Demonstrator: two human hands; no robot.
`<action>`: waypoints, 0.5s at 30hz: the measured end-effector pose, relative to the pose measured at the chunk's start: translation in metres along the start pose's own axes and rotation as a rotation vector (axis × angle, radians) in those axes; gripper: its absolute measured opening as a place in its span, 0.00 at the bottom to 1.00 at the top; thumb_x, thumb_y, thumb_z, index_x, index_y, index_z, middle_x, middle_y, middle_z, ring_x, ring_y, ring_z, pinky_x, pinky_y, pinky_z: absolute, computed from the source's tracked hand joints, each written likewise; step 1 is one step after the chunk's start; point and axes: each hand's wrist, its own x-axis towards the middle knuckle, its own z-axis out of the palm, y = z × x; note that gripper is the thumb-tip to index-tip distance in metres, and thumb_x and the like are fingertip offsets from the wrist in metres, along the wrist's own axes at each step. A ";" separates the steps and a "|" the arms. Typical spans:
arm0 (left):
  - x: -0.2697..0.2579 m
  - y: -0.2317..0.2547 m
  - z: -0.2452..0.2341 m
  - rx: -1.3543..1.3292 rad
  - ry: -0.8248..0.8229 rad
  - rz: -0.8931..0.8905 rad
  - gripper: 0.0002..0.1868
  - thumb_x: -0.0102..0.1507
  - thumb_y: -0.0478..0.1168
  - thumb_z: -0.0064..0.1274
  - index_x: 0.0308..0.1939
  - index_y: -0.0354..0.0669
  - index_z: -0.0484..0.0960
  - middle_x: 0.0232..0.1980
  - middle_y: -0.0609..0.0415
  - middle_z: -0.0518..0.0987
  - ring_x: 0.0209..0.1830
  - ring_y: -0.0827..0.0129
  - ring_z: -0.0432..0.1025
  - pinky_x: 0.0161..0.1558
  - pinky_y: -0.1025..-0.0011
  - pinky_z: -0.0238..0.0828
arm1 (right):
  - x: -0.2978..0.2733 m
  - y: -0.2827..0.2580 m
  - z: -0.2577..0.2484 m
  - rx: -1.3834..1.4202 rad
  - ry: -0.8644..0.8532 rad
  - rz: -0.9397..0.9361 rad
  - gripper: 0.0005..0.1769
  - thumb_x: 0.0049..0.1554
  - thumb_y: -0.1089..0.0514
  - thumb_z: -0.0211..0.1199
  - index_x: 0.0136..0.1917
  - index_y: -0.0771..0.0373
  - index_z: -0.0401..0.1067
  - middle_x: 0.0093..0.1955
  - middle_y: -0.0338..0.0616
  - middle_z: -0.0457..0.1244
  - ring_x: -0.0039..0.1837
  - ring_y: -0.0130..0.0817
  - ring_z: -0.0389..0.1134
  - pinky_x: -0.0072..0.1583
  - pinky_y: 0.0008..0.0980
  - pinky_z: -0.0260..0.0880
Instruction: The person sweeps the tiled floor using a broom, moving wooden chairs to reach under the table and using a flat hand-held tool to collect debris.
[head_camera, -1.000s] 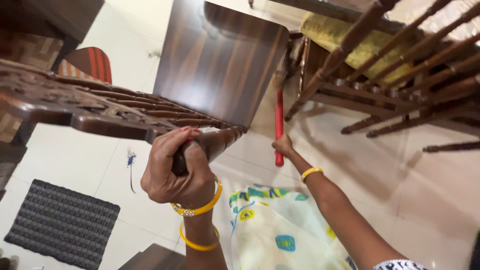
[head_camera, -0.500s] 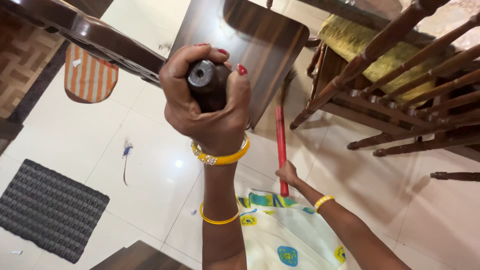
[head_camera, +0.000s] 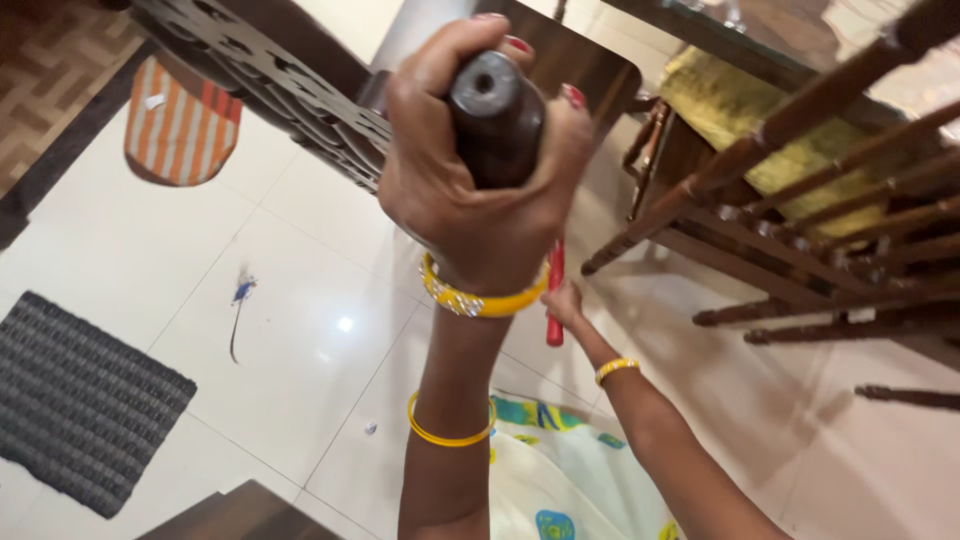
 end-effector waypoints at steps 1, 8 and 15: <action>-0.001 0.000 -0.002 0.002 0.002 -0.001 0.23 0.68 0.30 0.67 0.61 0.48 0.72 0.55 0.60 0.79 0.49 0.77 0.77 0.56 0.82 0.76 | 0.016 -0.011 -0.001 -0.063 0.024 -0.045 0.27 0.47 0.59 0.75 0.57 0.66 0.69 0.41 0.52 0.69 0.39 0.42 0.72 0.40 0.42 0.73; -0.003 0.004 -0.004 -0.001 0.023 -0.048 0.22 0.64 0.31 0.68 0.58 0.47 0.74 0.51 0.59 0.80 0.45 0.76 0.77 0.51 0.82 0.76 | -0.009 0.020 -0.072 -0.883 -0.182 -0.322 0.33 0.51 0.67 0.57 0.70 0.72 0.58 0.53 0.66 0.67 0.57 0.60 0.71 0.56 0.53 0.72; 0.005 0.008 -0.001 0.090 0.036 -0.034 0.20 0.59 0.29 0.64 0.53 0.44 0.76 0.48 0.55 0.80 0.41 0.70 0.78 0.48 0.76 0.78 | -0.097 0.047 -0.227 -1.141 -0.280 -0.491 0.28 0.52 0.71 0.54 0.67 0.70 0.60 0.51 0.66 0.67 0.54 0.61 0.70 0.52 0.54 0.72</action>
